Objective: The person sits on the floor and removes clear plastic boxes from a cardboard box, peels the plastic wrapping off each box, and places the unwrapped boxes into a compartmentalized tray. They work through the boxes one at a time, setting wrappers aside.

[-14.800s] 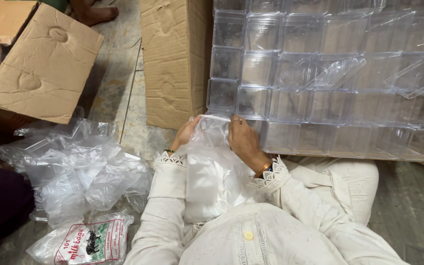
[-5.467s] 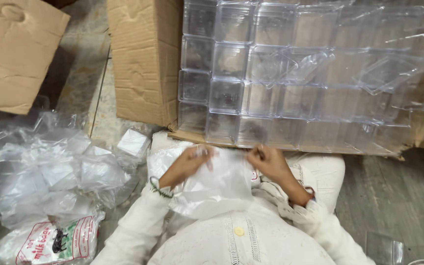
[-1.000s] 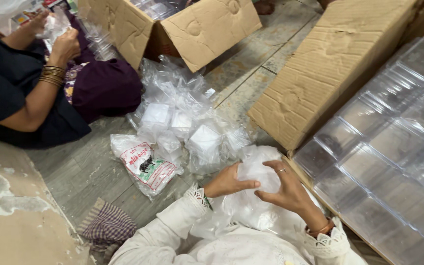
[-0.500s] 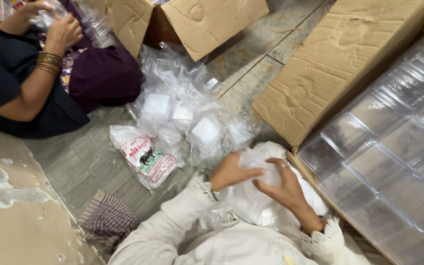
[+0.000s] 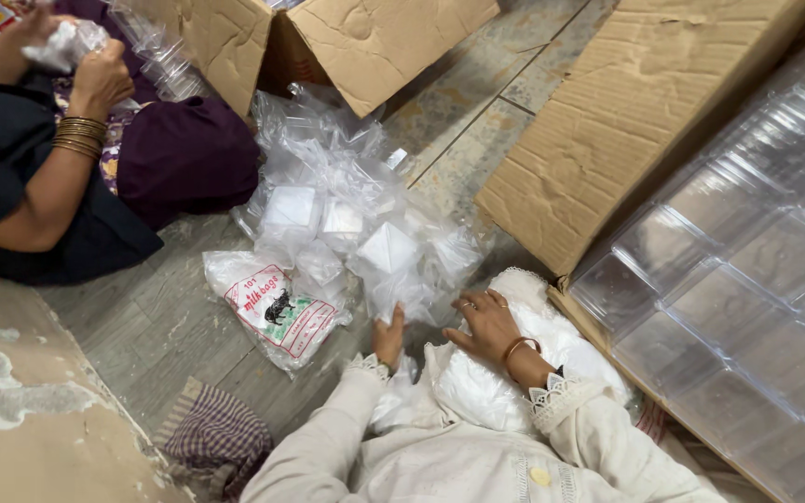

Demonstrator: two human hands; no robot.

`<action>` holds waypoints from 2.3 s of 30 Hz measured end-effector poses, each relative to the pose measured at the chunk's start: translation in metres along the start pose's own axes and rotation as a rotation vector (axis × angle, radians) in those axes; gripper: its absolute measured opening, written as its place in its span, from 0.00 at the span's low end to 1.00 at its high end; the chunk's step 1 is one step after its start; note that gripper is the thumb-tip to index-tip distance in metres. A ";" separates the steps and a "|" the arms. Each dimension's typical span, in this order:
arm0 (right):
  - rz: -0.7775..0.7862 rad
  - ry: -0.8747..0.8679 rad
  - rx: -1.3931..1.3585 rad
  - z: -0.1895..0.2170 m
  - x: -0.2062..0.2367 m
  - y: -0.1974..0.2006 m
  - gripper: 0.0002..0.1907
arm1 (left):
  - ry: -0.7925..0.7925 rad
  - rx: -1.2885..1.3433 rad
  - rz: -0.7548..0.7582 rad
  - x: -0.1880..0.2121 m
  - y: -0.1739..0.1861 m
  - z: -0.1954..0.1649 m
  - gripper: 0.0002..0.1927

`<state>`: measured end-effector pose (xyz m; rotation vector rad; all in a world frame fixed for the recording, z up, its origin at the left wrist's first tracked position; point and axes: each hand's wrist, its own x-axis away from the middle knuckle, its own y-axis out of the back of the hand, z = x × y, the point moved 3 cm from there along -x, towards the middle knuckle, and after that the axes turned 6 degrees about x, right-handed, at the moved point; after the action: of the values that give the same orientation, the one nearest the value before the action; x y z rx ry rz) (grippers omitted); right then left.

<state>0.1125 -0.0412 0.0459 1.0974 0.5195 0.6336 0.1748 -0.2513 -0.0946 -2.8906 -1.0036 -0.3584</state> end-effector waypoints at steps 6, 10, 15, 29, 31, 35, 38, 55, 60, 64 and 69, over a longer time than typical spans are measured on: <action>-0.050 0.032 -0.130 0.002 0.002 0.017 0.25 | -0.135 -0.338 -0.099 -0.061 -0.025 -0.042 0.42; -0.210 -0.026 -0.401 -0.009 0.033 0.060 0.21 | -0.088 -0.906 0.203 -0.079 -0.019 -0.062 0.54; -0.501 -0.204 -0.431 -0.039 0.112 0.132 0.11 | -0.021 -0.431 0.472 -0.025 -0.030 -0.102 0.21; -0.772 -0.259 0.558 -0.219 0.157 0.360 0.33 | -0.136 -0.321 1.195 0.174 -0.208 -0.198 0.19; -0.466 -0.302 0.687 -0.244 0.119 0.378 0.47 | -0.115 -0.316 1.236 0.188 -0.217 -0.195 0.19; 0.035 -0.677 0.624 -0.280 0.091 0.384 0.51 | -0.190 -0.311 1.235 0.184 -0.216 -0.190 0.20; -0.051 -0.655 0.608 -0.280 0.088 0.383 0.50 | -0.146 -0.241 1.101 0.160 -0.215 -0.188 0.17; -0.581 -0.568 -0.934 -0.068 0.209 0.200 0.20 | -0.483 0.315 1.276 0.202 -0.236 -0.270 0.46; -0.844 -0.582 -0.972 -0.070 0.267 0.180 0.15 | -0.712 0.249 0.975 0.184 -0.212 -0.266 0.42; -0.884 -0.309 -1.432 -0.067 0.269 0.164 0.31 | -0.268 0.400 1.287 0.193 -0.209 -0.250 0.42; -0.715 -0.335 -0.913 -0.034 0.251 0.152 0.39 | -0.096 0.413 1.326 0.225 -0.202 -0.231 0.44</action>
<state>0.2370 0.2039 0.1553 0.1007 0.2414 0.0069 0.1754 0.0129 0.1800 -2.4883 0.8122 0.0885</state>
